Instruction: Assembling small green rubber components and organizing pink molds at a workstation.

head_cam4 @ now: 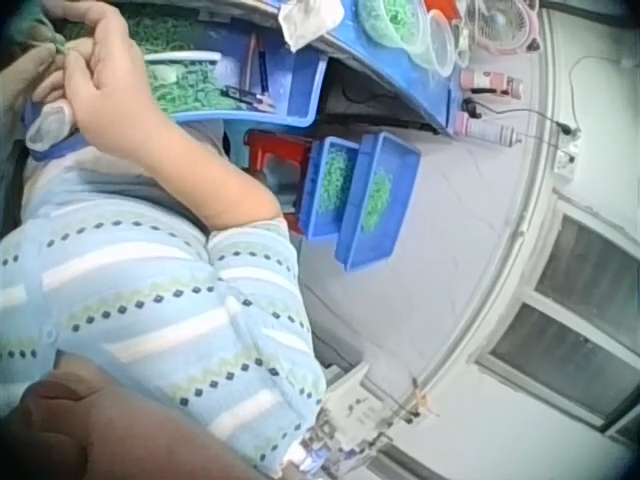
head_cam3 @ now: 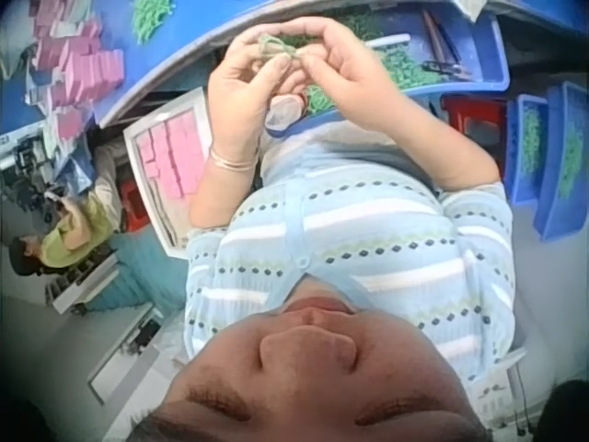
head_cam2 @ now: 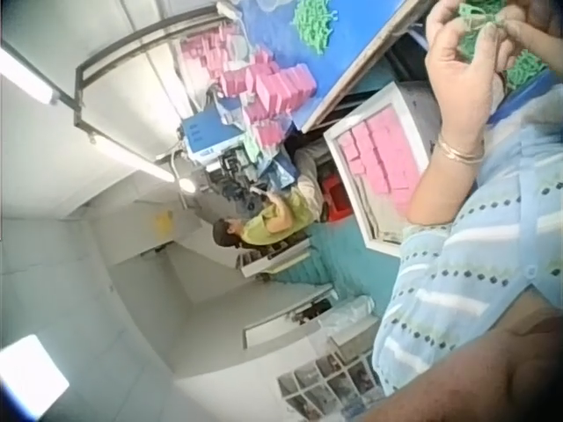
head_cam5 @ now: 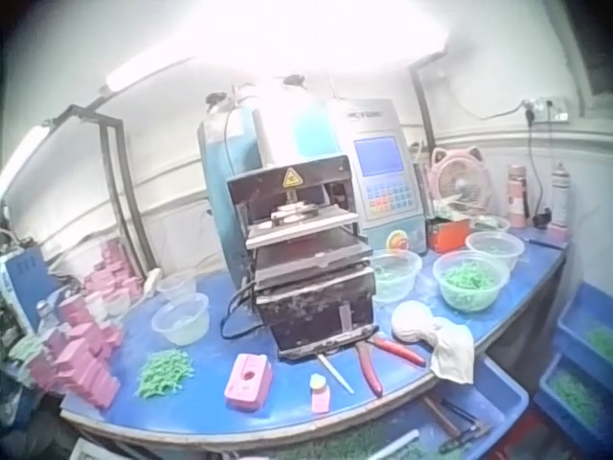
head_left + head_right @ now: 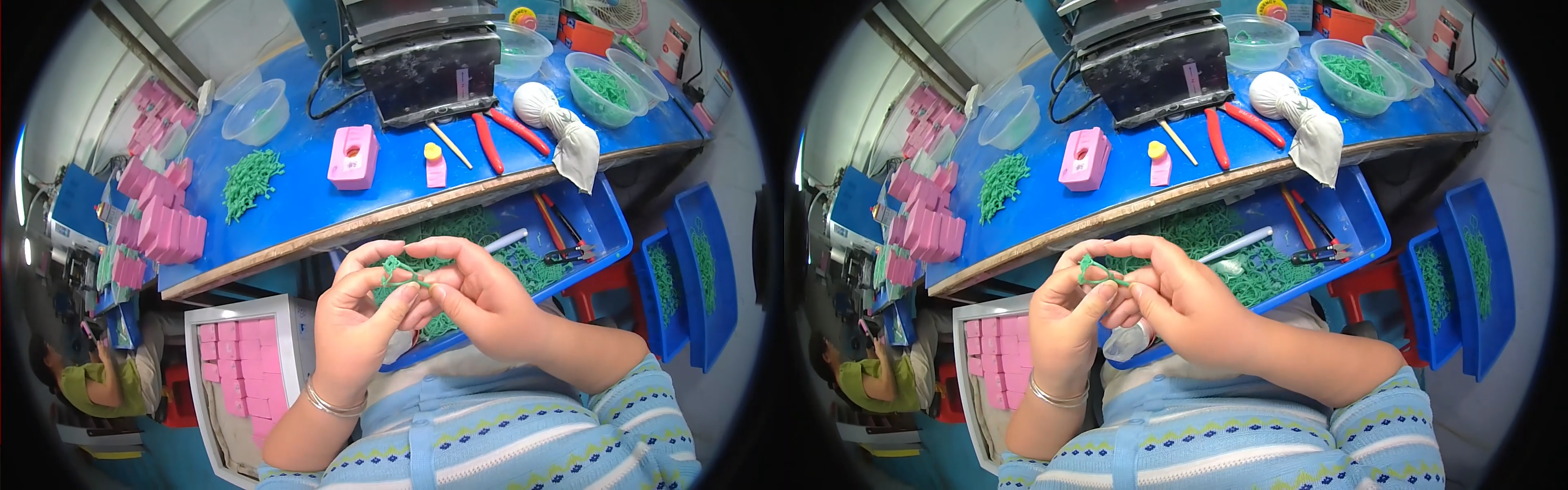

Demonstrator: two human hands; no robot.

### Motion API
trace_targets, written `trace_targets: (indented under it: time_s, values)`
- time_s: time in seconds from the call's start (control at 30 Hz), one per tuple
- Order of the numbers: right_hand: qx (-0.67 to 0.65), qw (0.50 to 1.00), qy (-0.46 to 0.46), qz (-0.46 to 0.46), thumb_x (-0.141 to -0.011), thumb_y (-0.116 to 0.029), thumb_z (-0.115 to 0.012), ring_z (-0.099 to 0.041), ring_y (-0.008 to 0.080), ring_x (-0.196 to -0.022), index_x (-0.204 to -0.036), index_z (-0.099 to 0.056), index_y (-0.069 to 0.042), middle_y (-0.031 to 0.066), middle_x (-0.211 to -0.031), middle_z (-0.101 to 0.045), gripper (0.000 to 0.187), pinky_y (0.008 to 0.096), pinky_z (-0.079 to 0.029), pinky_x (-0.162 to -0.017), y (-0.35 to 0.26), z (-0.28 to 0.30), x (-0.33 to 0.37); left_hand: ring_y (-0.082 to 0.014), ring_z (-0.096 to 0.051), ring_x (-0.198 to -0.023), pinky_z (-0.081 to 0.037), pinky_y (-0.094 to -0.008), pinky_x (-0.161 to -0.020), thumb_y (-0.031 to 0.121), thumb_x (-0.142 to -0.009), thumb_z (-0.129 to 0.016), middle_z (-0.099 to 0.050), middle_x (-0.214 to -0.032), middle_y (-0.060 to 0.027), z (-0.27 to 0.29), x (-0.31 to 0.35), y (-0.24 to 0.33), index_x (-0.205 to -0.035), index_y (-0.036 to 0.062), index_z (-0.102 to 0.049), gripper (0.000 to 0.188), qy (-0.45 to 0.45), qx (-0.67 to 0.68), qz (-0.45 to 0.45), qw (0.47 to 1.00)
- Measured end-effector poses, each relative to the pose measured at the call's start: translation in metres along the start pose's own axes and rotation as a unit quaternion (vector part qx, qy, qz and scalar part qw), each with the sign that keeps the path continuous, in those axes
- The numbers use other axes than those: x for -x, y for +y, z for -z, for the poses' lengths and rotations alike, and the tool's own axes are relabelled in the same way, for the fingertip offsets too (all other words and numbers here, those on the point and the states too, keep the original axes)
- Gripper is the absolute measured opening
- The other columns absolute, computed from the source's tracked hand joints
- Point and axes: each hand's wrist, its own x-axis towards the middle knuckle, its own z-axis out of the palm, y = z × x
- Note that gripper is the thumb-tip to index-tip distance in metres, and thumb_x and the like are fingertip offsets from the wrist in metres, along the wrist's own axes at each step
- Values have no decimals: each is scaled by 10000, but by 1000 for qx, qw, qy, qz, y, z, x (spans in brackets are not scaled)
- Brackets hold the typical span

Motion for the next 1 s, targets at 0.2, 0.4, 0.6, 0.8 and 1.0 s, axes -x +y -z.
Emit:
trace_targets:
  time_s: [0.2,0.4,0.6,0.8,1.0]
  values:
    - [56,997,-27,37,-912,-22,-389,-532,75,-717,-1271,-320,-17,35,-812,-540,365,238,-444,-647,6,-6,-1,-152,-509,-976,-425,-310,-852,16,-786,-631,-493,-1135,-118,1,10,-5,-865,5,-619,81,49,-25,-34,998]
    - [14,1000,5,-3,-882,-22,-426,-463,63,-627,-1213,-329,-12,9,-732,-493,345,229,-398,-581,8,-10,-3,-222,-496,-988,-411,-335,-857,11,-711,-680,-509,-1052,-97,4,11,-12,-874,67,-645,175,74,-205,-172,961]
    - [-124,982,78,-120,-852,-31,-450,-422,56,-519,-1191,-341,8,4,-634,-480,359,217,-357,-467,13,9,-17,-265,-479,-955,-377,-398,-781,62,-551,-674,-541,-981,-43,1,13,-10,-866,118,-666,320,67,-485,-401,774]
    - [167,959,226,-30,-888,-67,-505,-436,26,-552,-1095,-474,-35,-13,-654,-498,212,203,-347,-467,21,24,-12,-315,-458,-982,-381,-403,-830,51,-582,-676,-528,-937,-76,3,15,2,-824,95,-648,248,37,-511,-334,792]
    - [330,921,29,205,-806,-23,-589,-449,45,-572,-945,-553,-44,12,-761,-521,146,220,-370,-480,-2,11,4,-278,-490,-903,-364,-401,-782,41,-522,-675,-540,-918,-53,2,15,5,-804,80,-642,287,44,-500,-341,795]
